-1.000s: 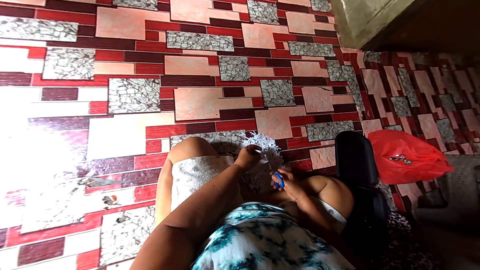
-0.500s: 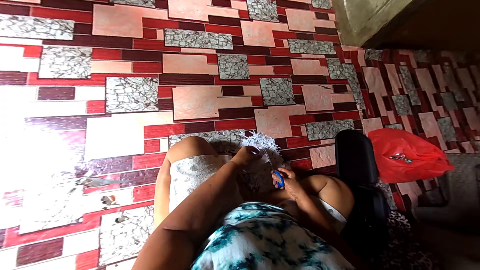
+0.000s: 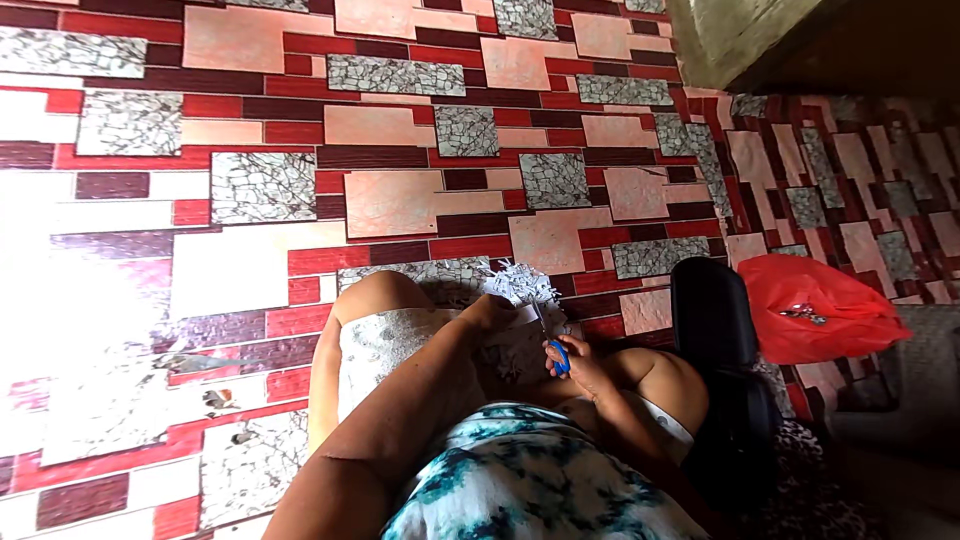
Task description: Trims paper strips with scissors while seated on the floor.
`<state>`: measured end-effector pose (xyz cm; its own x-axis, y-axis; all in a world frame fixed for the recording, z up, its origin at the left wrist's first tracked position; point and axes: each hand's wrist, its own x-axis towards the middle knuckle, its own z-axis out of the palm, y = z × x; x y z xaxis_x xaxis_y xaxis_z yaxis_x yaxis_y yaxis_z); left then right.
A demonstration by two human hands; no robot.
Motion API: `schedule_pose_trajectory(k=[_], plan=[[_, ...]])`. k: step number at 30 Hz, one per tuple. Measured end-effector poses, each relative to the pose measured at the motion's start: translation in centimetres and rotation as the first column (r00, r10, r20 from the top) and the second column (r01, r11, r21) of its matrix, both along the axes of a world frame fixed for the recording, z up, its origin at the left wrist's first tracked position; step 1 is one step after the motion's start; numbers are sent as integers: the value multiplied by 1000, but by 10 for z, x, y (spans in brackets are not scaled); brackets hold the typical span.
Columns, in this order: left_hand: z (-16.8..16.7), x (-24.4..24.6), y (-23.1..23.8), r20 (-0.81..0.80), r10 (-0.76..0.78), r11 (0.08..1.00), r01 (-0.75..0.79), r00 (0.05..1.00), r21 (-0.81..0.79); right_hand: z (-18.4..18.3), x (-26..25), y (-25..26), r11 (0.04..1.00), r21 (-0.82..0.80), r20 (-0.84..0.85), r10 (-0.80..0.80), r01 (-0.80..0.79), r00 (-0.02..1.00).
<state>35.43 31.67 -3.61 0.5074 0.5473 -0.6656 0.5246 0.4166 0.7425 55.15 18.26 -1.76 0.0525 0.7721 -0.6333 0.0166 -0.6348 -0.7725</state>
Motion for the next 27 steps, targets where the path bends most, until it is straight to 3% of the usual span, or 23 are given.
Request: schedule_pose_trajectory(k=[10,17,27], plan=[[-1,1,-2,1,-60,995,60,998,81,-2,-2,3,999,-35,34,37,-36,999],[-1,1,-1,-9,-71,993,71,997,96,-4,-1,0,999,34,29,11,-12,1000],[-8,1,-2,13,-35,994,33,999,104,-3,1,4,997,-70,-41,43,-46,998]])
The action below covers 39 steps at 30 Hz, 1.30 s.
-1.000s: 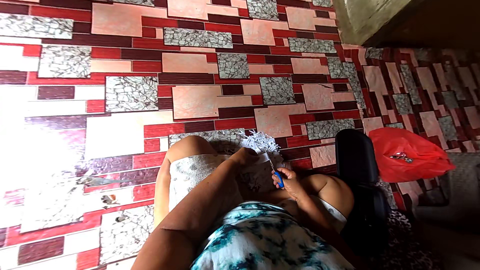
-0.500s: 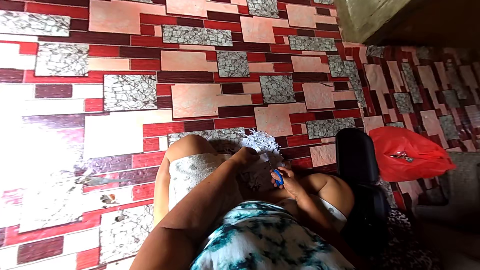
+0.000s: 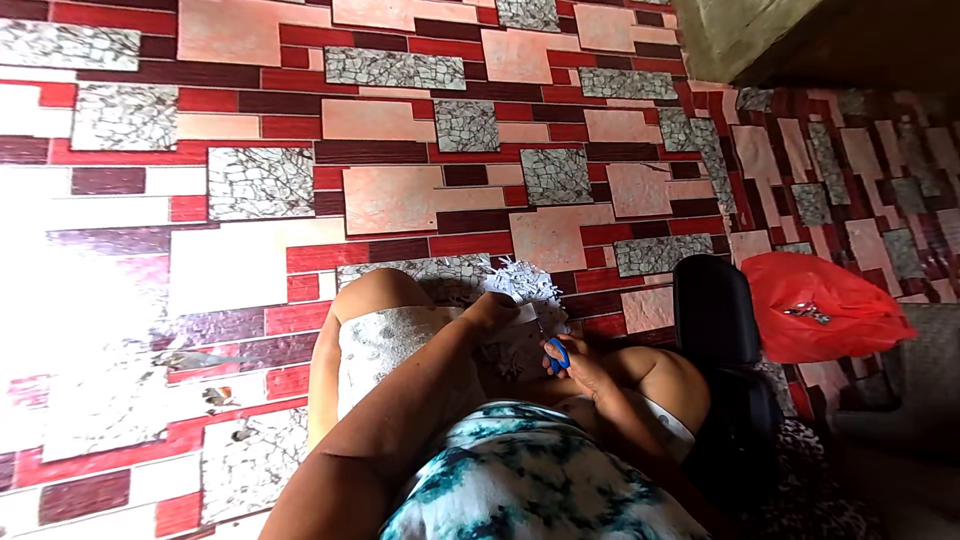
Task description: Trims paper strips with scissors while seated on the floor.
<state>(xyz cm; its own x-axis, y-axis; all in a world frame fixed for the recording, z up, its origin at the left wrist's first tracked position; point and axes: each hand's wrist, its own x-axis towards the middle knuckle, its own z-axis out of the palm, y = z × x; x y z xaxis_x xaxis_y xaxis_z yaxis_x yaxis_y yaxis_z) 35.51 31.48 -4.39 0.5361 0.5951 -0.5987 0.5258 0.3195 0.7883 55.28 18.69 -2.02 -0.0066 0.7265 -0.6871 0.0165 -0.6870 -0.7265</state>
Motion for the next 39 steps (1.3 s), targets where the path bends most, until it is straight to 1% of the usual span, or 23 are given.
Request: schedule_pose_trajectory(k=[8,13,15,20,24,32,39], plan=[[3,4,-1,-24,-45,999,44,999,-10,-1,-1,-1,999,36,15,-4,4,1000],[0,3,0,-27,-56,998,56,998,9,-1,-2,-3,995,103,67,-16,9,998],[-1,4,1,-26,-49,999,49,998,5,0,-1,-3,996,92,64,-18,12,998],[-4,5,0,-26,-28,1000,28,999,11,0,0,0,1000,-1,2,2,-2,1000],[-5,4,0,-11,-17,1000,17,1000,8,-1,0,1,1000,-1,-3,18,-18,1000],[-4,6,-1,-11,-40,999,41,999,7,-1,-1,0,1000,21,5,-10,10,1000],[-2,6,-2,-20,-3,1000,3,1000,18,-2,0,0,1000,30,6,5,-5,1000]])
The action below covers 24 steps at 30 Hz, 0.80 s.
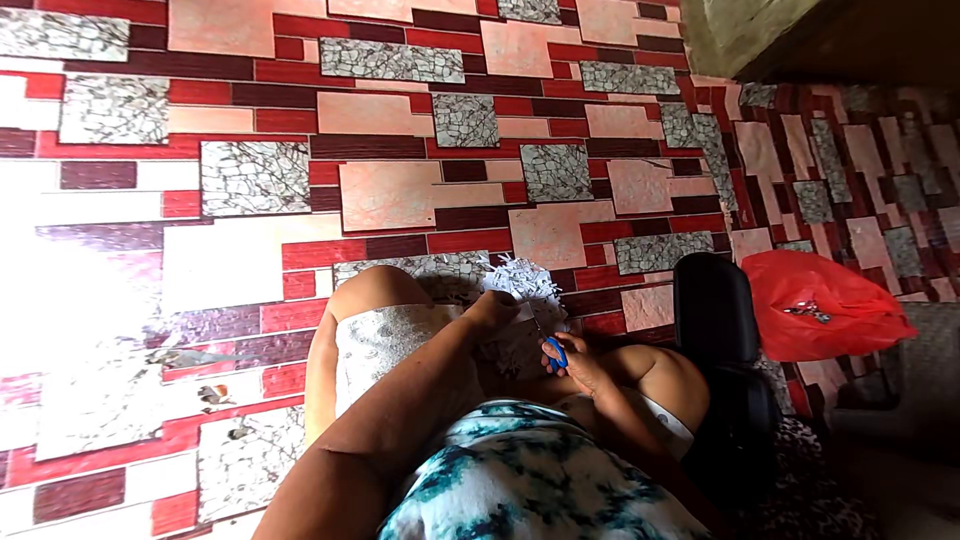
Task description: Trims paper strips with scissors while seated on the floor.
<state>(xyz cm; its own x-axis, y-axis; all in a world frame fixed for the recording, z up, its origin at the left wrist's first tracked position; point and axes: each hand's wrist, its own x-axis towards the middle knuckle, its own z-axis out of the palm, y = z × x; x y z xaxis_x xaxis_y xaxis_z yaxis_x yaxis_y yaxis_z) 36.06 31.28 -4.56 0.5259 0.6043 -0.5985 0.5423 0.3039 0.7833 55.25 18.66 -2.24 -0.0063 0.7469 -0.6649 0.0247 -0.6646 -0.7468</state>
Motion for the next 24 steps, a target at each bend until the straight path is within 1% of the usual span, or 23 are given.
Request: schedule_pose_trajectory(k=[4,11,14,18,24], plan=[[1,-1,0,7,-45,999,45,999,26,0,-1,0,1000,0,19,-8,8,1000],[4,0,0,9,-17,1000,17,1000,6,1,-2,-2,998,62,60,-29,25,998],[3,0,1,10,-18,1000,18,1000,16,2,-1,-1,999,23,39,-48,47,998],[3,1,0,7,3,1000,-3,1000,11,2,0,1,999,-36,19,4,-3,1000],[4,1,-1,15,-2,1000,1,1000,3,1,-1,1,1000,-19,28,9,-8,1000]])
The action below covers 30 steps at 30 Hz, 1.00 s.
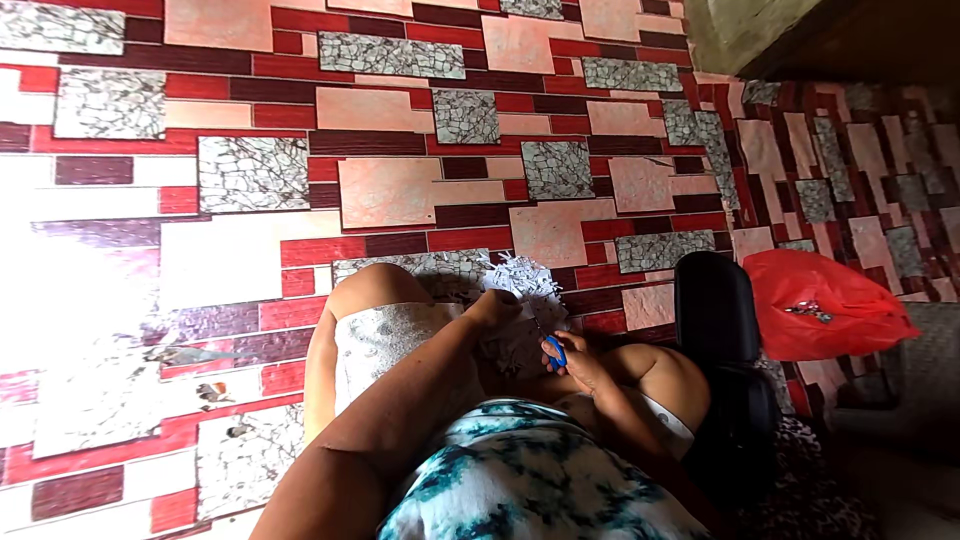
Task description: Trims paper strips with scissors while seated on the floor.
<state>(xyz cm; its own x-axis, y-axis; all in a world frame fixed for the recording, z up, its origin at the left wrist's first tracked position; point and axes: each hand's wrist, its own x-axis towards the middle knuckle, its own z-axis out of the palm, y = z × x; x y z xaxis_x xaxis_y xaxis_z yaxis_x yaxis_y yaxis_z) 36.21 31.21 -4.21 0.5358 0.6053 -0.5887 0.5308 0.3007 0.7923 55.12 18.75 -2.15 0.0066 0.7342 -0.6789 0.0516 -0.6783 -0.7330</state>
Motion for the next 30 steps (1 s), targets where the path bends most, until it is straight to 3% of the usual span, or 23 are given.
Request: schedule_pose_trajectory(k=[7,16,30], plan=[[-3,0,0,5,-5,1000,5,1000,4,-1,-1,-1,996,86,36,-16,13,999],[0,1,0,10,30,1000,-30,1000,10,1,1,0,1000,-17,-10,-17,17,1000],[-6,3,-1,19,13,1000,-13,1000,4,1,0,0,999,50,14,0,-1,1000]])
